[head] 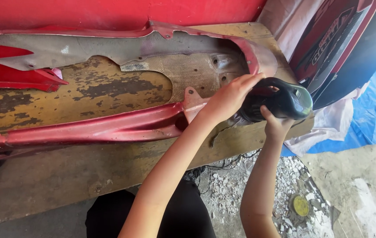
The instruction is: The person uses a handheld electric polisher with a buffing pad to polish a red car part resting on a wooden table. The person moves the tool back and forth across the surface of the part to smooth it.
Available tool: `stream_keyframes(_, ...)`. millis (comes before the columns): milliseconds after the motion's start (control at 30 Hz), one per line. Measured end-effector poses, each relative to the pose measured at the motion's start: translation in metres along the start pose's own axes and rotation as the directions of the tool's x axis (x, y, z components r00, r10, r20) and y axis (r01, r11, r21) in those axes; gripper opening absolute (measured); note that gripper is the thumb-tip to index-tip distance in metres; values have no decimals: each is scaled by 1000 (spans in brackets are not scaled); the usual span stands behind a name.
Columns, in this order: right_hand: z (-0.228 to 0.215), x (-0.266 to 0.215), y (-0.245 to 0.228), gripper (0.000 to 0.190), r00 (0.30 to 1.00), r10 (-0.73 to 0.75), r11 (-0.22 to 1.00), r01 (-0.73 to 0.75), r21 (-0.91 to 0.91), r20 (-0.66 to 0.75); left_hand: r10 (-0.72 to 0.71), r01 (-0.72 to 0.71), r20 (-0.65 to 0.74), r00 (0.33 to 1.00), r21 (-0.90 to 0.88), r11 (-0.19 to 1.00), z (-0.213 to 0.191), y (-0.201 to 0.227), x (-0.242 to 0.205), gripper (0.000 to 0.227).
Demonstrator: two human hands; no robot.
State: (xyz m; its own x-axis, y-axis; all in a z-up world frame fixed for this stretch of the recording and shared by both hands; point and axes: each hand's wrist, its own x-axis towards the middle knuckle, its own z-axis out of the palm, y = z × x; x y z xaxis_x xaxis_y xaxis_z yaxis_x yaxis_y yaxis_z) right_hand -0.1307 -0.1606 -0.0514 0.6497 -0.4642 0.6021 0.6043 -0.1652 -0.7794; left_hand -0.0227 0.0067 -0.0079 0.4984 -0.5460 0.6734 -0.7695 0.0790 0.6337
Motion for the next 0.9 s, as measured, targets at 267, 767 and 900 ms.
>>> stream_keyframes(267, 5, 6, 24, 66, 988, -65, 993, 51, -108, -139, 16, -17, -24, 1000, -42, 999, -6, -15, 10, 49)
stream_keyframes(767, 11, -5, 2, 65, 1000, -5, 1000, 4, -19, -29, -33, 31, 26, 999, 75, 997, -8, 0, -5, 54)
stream_keyframes(900, 20, 0, 2, 63, 998, -40, 999, 41, 32, -39, -27, 24, 23, 999, 107, 994, -8, -3, 1, 54)
